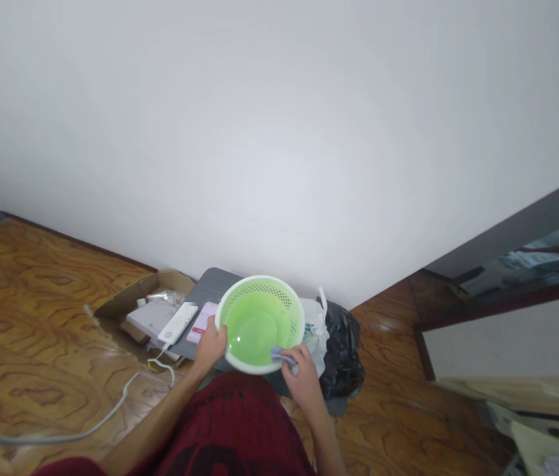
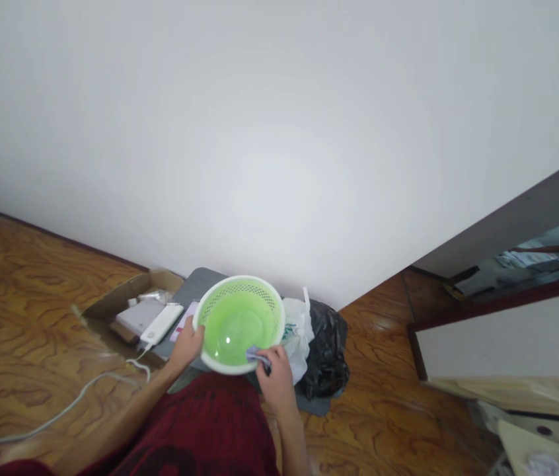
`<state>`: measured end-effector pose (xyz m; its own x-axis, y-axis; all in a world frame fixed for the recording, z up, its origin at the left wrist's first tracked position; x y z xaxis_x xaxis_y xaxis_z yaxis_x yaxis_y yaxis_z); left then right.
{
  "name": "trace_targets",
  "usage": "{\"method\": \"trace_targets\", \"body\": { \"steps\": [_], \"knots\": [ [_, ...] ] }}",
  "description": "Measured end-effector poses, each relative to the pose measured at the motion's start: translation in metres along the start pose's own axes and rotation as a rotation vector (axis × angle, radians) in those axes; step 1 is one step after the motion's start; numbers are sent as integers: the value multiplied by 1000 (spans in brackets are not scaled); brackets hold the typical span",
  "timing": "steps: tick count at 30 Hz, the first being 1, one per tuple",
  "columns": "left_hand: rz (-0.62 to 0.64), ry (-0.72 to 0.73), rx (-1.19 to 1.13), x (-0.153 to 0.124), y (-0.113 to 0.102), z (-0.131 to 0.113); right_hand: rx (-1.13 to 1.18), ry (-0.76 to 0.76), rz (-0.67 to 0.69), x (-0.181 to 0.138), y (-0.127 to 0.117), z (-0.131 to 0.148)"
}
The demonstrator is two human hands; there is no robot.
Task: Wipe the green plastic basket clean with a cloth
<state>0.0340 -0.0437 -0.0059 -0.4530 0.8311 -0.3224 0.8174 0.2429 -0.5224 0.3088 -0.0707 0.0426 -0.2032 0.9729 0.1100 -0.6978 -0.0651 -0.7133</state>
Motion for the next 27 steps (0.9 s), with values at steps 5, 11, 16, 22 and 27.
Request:
{"method": "trace_targets", "body": {
  "steps": [5, 11, 16, 22, 27],
  "knots": [
    [9, -10, -1, 0, 0, 0, 12, -31, 42, 2, -2, -4],
    [18, -23, -9, 3, 2, 4, -43, 27, -159, 42, -21, -34],
    [16, -14, -6, 1, 2, 3, -64, 45, -194, 40, -18, -36],
    [8, -48, 3, -2, 2, 1, -20, -5, -94, -6, -3, -13],
    [-12, -17, -13, -2, 1, 1, 26, -37, 7, -14, -1, -7]
  ]
}}
Point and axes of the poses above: each hand's wrist, its own x-axis towards the middle knuckle, its own y-axis out of the palm, z = x × y, the point moved 3 cm from there along x, towards the middle knuckle, and after that the axes turned 8 degrees about -x, right-handed, at the moved point
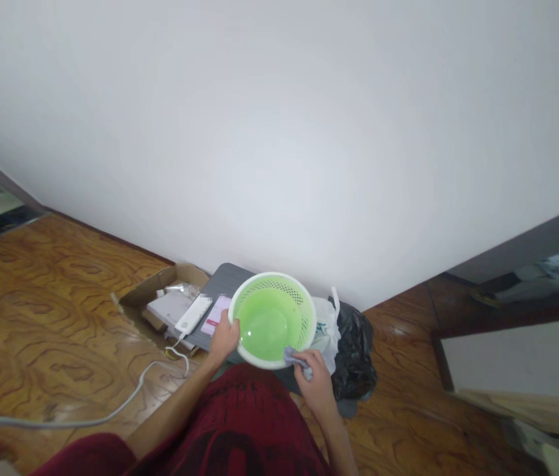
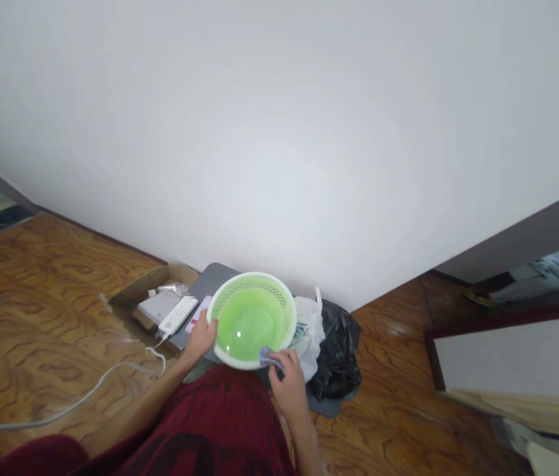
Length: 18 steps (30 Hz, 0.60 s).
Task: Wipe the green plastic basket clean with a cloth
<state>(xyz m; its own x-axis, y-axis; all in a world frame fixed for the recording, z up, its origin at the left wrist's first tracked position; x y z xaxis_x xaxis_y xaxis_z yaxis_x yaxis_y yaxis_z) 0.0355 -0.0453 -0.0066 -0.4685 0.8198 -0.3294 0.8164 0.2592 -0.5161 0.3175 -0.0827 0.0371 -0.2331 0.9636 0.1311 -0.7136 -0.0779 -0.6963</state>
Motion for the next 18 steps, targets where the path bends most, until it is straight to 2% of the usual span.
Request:
{"method": "trace_targets", "body": {
  "steps": [6, 10, 12, 16, 18],
  "knots": [
    [2, 1, 9, 0, -1, -3, -106, 54, -128, 31, -16, -17],
    [-2, 9, 25, -1, -1, -4, -192, 77, -185, 37, -15, -11],
    [-2, 15, 30, -1, -2, -5, -211, 53, -126, 30, -8, 0],
    [-7, 14, 25, -2, -2, -4, -172, -38, 86, 7, 7, 24],
    [-14, 15, 26, -1, -2, -3, -159, -64, 128, 2, 8, 29]
  ]
}}
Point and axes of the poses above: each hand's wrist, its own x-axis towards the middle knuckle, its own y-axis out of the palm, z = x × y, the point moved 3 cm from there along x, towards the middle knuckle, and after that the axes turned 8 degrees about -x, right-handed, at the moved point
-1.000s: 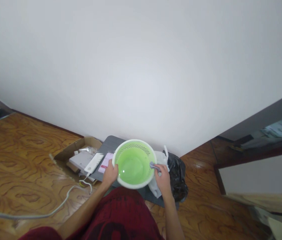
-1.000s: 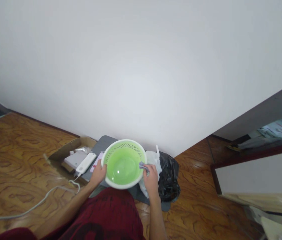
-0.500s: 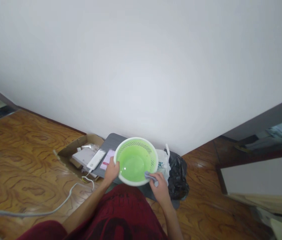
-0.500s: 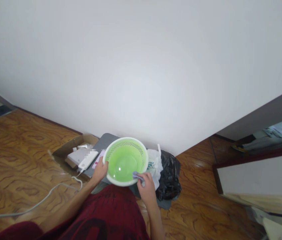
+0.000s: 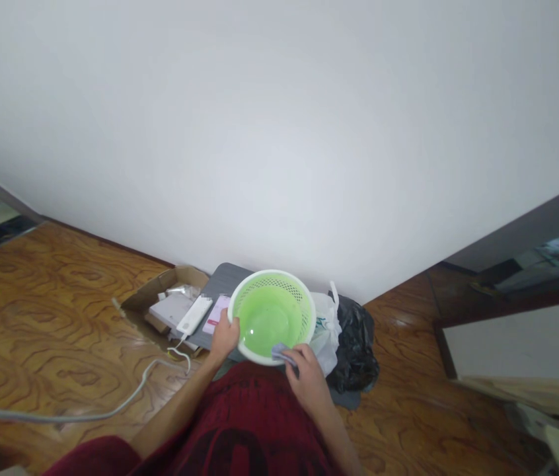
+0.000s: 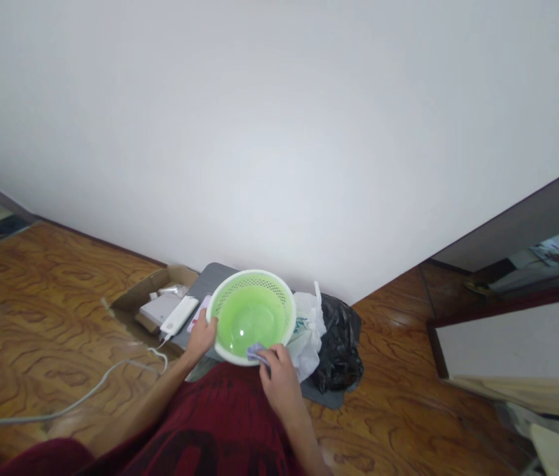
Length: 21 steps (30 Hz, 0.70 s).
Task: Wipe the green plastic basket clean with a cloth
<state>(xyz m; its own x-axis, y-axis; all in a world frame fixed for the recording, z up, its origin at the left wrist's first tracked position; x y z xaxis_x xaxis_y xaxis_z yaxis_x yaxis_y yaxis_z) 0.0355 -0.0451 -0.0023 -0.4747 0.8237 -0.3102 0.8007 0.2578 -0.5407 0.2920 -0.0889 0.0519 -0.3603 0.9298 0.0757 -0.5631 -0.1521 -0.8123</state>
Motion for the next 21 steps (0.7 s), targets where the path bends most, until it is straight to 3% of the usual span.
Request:
{"method": "trace_targets", "body": {
  "steps": [10, 13, 18, 21],
  "knots": [
    [0, -8, 28, 4, 3, 2, -153, 89, -178, 31, -27, -42],
    [-3, -6, 12, 2, 2, 1, -149, 101, -171, 30, -21, -33],
    [-2, -13, 0, 0, 1, 1, -40, 43, -24, 12, -2, -1],
    [-2, -16, 7, 0, 1, 1, 12, 18, 12, 7, 1, 4]
  ]
}}
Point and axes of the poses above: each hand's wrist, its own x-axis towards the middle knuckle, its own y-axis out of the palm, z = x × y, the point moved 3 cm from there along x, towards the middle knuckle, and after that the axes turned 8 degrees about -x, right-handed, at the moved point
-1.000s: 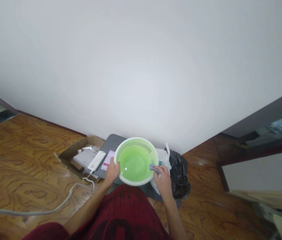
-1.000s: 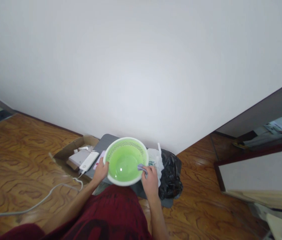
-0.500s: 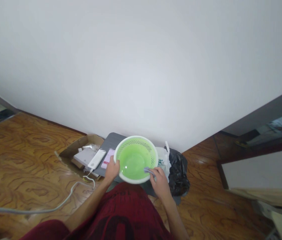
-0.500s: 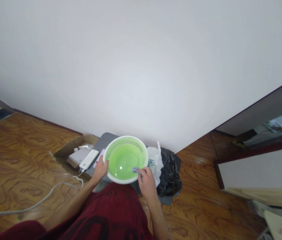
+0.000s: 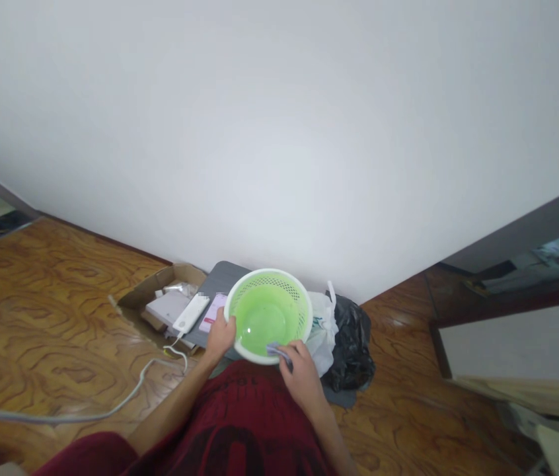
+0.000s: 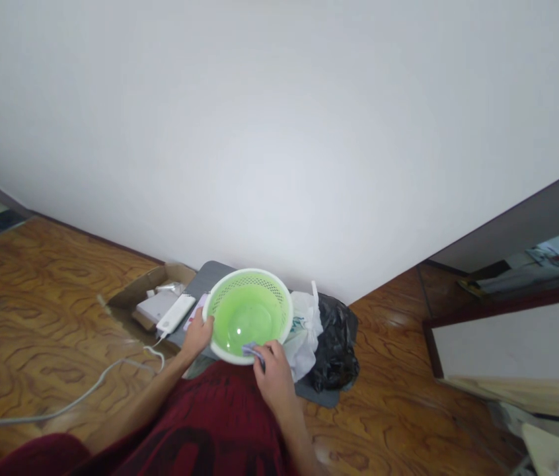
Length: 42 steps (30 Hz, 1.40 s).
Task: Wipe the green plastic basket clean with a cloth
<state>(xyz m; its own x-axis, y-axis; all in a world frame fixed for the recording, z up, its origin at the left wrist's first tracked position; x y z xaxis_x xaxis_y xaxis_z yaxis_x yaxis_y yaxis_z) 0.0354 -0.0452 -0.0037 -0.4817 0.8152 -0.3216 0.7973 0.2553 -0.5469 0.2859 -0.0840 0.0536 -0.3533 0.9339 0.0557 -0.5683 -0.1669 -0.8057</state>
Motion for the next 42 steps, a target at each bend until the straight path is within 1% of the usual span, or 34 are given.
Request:
{"method": "trace_targets", "body": {
  "steps": [3, 7, 9, 11, 13, 18, 20, 23, 28, 30, 32, 34, 37, 42],
  "knots": [
    [0, 1, -1, 0, 0, -1, -7, 16, -39, 4, -7, -14],
    [-3, 5, -10, 0, 0, -2, -61, 68, -166, 14, -23, -42],
    [-8, 3, -9, 0, 0, -1, -72, 78, -201, 18, -28, -49],
    [-12, -2, -2, 1, 0, 1, -72, 72, -206, 18, -28, -48],
    [-14, 2, 3, 2, 1, 2, -66, 67, -193, 15, -24, -40],
    [-13, 22, -9, 3, 1, 3, 11, 50, -82, -2, -5, -13],
    [-12, 21, -10, 2, 1, 2, 44, 42, -42, -6, -1, -8],
    [-15, 14, -6, 1, 0, 0, 50, 42, -40, -3, -2, -14],
    [-11, 7, 5, 0, -2, -3, -39, 90, -207, 18, -21, -45],
    [-11, 4, 8, 1, -2, -3, -65, 99, -243, 28, -28, -54],
    [-5, 3, 8, 1, -1, -3, -78, 102, -251, 35, -31, -57],
    [3, 1, 8, 2, -1, -2, -87, 103, -251, 36, -30, -54],
    [12, -15, 15, 2, 0, 0, -79, 102, -235, 27, -24, -44],
    [4, -14, -1, 1, 0, 0, 13, 100, -116, -1, -7, -21]
  ]
}}
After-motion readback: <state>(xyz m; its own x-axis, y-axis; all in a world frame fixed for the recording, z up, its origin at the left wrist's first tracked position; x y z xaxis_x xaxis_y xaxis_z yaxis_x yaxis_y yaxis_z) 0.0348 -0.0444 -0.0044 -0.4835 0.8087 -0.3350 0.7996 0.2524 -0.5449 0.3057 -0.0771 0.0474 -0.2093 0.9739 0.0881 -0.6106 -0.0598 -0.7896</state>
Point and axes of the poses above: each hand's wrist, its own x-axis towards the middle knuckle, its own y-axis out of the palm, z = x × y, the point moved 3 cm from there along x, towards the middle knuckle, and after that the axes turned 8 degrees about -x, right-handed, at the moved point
